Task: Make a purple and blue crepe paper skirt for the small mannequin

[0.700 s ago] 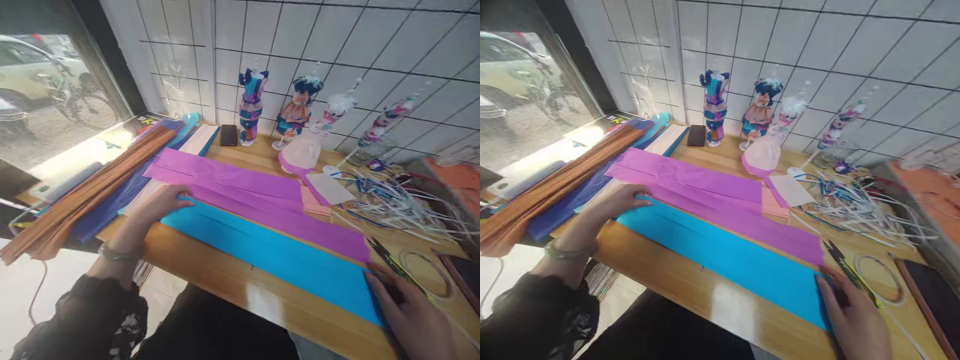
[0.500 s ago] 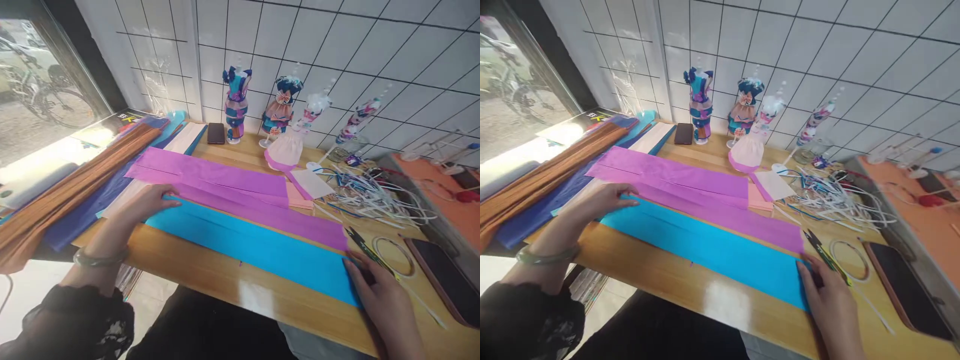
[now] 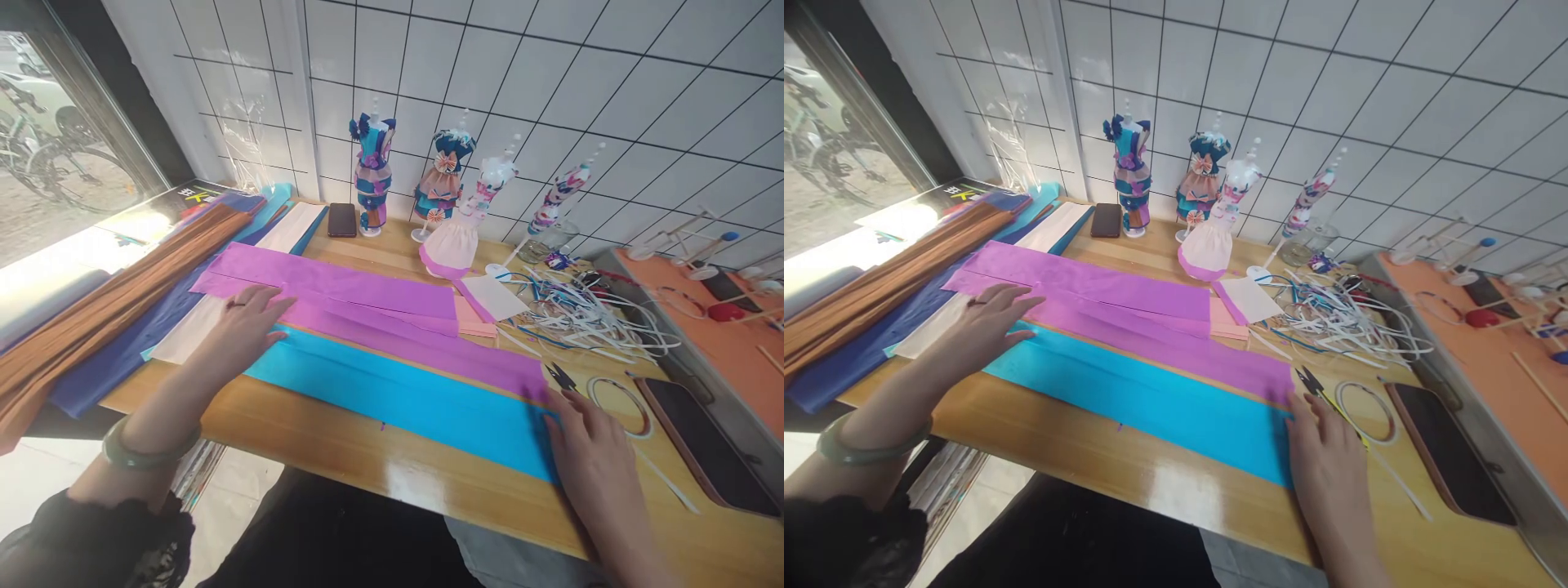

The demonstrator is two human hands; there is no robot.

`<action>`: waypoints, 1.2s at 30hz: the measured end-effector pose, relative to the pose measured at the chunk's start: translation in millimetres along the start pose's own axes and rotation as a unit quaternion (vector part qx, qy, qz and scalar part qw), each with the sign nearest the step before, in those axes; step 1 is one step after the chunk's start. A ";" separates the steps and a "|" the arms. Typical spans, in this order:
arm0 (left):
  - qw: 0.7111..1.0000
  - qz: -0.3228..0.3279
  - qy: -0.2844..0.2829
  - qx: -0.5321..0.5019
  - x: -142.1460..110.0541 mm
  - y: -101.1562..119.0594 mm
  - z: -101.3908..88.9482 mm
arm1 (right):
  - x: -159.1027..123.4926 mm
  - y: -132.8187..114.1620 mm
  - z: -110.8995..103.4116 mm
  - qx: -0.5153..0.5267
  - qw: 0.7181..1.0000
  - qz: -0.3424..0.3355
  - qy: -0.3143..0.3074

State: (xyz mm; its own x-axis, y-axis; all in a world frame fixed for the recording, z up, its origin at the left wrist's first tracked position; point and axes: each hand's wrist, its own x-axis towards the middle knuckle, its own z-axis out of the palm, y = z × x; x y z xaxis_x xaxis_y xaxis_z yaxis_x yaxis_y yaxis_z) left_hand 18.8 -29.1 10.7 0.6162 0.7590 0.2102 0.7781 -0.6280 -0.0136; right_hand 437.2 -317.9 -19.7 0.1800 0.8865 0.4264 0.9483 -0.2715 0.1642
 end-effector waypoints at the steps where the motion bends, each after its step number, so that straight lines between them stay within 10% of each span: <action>1: 0.999 0.027 0.011 0.025 -1.6 8.2 -1.1 | 2.7 -2.8 -3.3 -0.019 0.999 -0.035 -0.006; 13: 0.994 0.068 -0.006 0.089 -5.3 40.6 -3.5 | 33.9 -21.1 -12.3 -0.044 0.940 -0.329 -0.074; 19: 0.992 0.047 0.010 0.112 -3.3 56.6 -13.1 | 34.8 -18.3 -10.1 -0.071 0.930 -0.350 -0.090; 29: 0.963 0.251 0.028 -0.091 -16.2 203.2 14.1 | 34.3 -16.9 -6.9 -0.012 0.935 -0.348 -0.068; 36: 0.984 0.155 0.007 -0.092 -28.9 186.2 21.3 | 34.5 -26.2 -15.5 0.028 0.948 -0.315 -0.046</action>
State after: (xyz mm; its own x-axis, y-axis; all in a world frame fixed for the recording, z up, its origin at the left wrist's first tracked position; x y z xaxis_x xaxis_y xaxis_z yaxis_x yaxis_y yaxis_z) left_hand 148.4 -164.3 -18.7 0.8178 0.5242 0.2374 0.5171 -0.8505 0.0969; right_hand 414.5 -286.0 4.6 -0.4070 0.8954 0.1805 0.8870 0.3402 0.3122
